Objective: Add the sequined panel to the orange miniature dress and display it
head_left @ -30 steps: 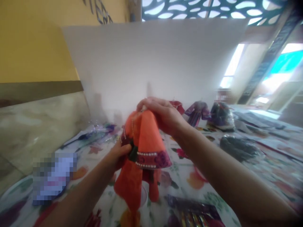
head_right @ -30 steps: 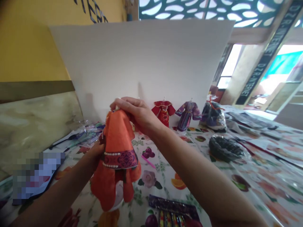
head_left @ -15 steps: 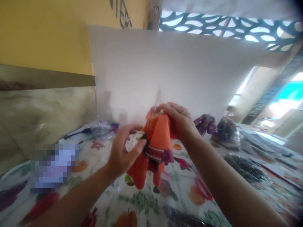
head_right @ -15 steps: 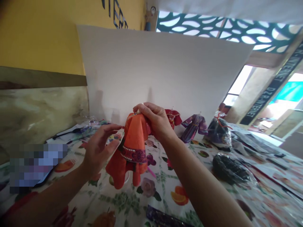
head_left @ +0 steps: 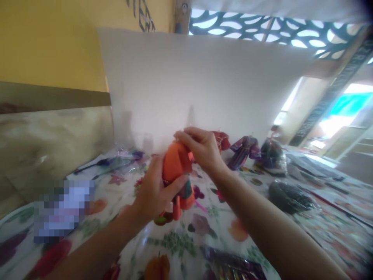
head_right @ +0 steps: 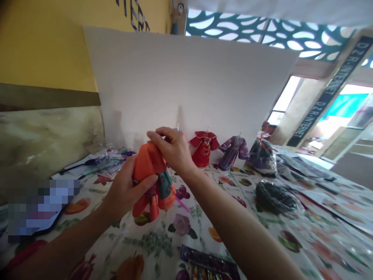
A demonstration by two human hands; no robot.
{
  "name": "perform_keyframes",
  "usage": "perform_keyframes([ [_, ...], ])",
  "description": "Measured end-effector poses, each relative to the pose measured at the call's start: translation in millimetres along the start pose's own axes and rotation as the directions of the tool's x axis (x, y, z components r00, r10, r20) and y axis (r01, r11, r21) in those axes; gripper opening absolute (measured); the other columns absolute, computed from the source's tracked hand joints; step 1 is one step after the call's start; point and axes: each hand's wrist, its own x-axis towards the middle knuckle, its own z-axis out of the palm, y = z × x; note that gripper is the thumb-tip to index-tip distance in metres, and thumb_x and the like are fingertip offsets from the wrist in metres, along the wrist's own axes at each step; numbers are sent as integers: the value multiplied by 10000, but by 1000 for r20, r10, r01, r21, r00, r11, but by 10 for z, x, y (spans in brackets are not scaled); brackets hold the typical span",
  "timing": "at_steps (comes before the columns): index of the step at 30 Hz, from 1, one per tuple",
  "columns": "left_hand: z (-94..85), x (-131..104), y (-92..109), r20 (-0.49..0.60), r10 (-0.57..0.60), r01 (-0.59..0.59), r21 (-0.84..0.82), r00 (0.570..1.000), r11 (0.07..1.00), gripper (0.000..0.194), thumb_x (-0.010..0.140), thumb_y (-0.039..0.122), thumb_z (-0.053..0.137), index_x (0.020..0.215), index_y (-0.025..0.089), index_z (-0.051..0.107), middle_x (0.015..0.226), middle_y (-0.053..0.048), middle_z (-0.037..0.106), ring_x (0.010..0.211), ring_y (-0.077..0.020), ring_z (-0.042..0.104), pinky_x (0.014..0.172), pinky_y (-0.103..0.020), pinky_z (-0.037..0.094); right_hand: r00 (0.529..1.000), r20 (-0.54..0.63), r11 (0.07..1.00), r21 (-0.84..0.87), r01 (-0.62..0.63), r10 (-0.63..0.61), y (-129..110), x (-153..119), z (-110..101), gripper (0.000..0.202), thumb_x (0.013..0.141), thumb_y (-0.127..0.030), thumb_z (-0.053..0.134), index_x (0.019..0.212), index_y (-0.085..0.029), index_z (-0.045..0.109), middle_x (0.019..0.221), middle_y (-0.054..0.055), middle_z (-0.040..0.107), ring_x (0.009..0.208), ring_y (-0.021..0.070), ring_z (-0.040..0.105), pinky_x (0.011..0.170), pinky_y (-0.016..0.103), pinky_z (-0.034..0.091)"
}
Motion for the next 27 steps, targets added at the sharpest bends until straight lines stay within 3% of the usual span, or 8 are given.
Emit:
perform_keyframes([
  [3,16,7,-64,-37,-10,13,69,999,998,255,900,383,633,1071,206,564,1000,-45,582,918,-215,576,858,-393,476,1000,-7,998,-54,30,-31,29,-5,38,262,853,-324,704,654,-164,646,600,-44,541,577,76,453,551,228,355],
  [6,26,24,-149,-54,-36,40,76,998,996,190,921,352,596,1040,210,559,968,-31,579,901,-207,570,838,-379,467,1000,-12,996,-90,20,-21,65,3,54,279,856,-344,698,652,-162,643,616,-42,553,588,75,452,591,231,375],
  [13,73,71,-271,-36,-155,157,43,987,987,319,810,389,725,1030,229,559,833,11,595,727,-186,574,664,-328,467,1000,4,993,-119,24,-24,153,19,57,298,881,-382,668,675,-168,652,646,-35,595,642,88,504,668,242,403],
  [19,173,62,-396,-96,-181,181,-6,979,983,552,683,394,839,1127,248,545,969,-23,642,837,-222,620,723,-349,508,1000,-21,984,-178,-10,6,214,-4,104,289,881,-396,666,689,-182,650,686,-28,637,679,103,548,715,252,423],
  [27,244,91,-636,-201,-97,91,-38,975,995,456,777,297,753,1187,246,559,1040,-23,637,946,-215,627,883,-368,508,997,51,994,-90,-61,65,268,-75,147,283,897,-416,655,752,-174,664,780,-3,688,779,121,625,751,252,474],
])
